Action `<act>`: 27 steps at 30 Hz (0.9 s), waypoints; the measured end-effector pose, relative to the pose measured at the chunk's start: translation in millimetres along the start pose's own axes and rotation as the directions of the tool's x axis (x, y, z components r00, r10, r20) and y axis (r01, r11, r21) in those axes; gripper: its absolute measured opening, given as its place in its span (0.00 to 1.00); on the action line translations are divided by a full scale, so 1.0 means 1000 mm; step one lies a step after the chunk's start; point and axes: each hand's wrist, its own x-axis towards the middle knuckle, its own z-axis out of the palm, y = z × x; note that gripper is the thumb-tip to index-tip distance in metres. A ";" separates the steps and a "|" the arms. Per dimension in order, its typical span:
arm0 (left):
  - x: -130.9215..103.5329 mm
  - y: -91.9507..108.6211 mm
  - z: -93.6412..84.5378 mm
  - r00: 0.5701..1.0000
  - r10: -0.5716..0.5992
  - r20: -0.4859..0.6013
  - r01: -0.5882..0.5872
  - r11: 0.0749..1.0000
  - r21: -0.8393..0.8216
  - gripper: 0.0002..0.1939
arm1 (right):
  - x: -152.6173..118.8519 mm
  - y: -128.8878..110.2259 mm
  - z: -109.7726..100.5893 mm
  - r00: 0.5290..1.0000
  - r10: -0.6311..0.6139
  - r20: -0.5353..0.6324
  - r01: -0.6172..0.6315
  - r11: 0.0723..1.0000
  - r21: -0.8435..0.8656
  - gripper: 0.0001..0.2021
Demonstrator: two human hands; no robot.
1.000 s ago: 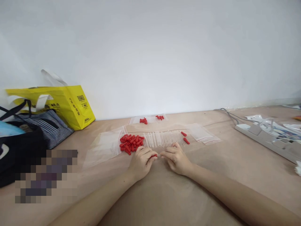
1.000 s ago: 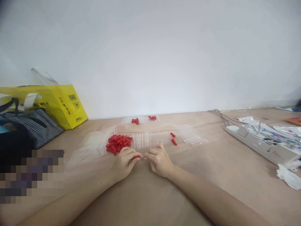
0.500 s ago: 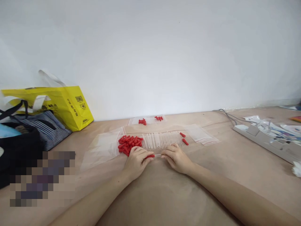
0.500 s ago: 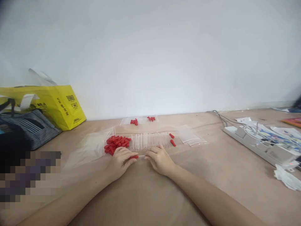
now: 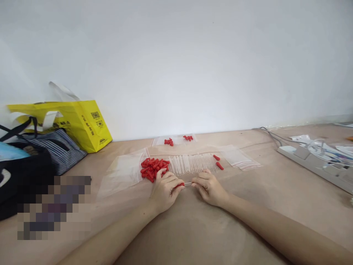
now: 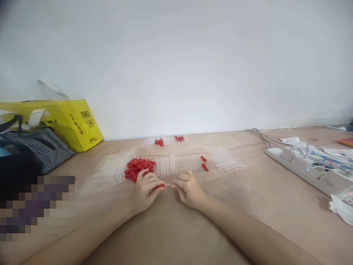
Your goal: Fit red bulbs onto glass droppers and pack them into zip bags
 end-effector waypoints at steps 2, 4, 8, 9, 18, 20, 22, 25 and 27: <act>0.000 0.000 0.001 1.000 -0.002 0.001 0.002 1.000 -0.005 0.06 | 0.000 0.000 0.000 1.000 0.005 0.005 -0.005 1.000 0.004 0.11; 0.000 0.000 0.001 1.000 -0.006 0.000 0.006 1.000 -0.007 0.06 | 0.001 0.000 0.001 1.000 0.008 0.007 -0.008 1.000 0.007 0.11; 0.000 0.000 0.000 1.000 -0.006 0.004 0.006 1.000 -0.006 0.06 | 0.002 0.000 0.001 1.000 0.010 0.021 -0.011 1.000 0.015 0.11; 0.000 0.000 0.000 1.000 -0.008 0.005 0.008 1.000 -0.005 0.06 | 0.002 0.000 0.001 1.000 0.010 0.023 -0.011 1.000 0.017 0.11; 0.000 -0.001 0.000 1.000 -0.006 0.007 0.006 1.000 -0.012 0.07 | 0.003 0.002 0.002 0.999 0.006 0.039 -0.007 0.999 0.035 0.11; 0.000 -0.003 0.001 1.000 -0.013 0.006 0.013 1.000 -0.019 0.07 | 0.003 0.002 0.002 0.999 0.022 0.039 -0.024 0.999 0.047 0.11; 0.000 -0.004 0.001 1.000 -0.022 0.001 0.022 1.000 -0.023 0.06 | 0.003 0.002 0.001 0.998 0.043 0.046 -0.046 0.997 0.061 0.11; 0.000 -0.006 0.000 1.000 -0.026 -0.013 0.026 1.000 -0.005 0.06 | 0.004 -0.001 -0.002 0.997 0.048 0.057 -0.049 0.999 0.022 0.10; 0.000 -0.006 0.000 1.000 -0.015 -0.014 0.015 1.000 0.018 0.06 | 0.004 -0.004 -0.004 0.998 0.028 0.055 -0.023 0.996 -0.085 0.09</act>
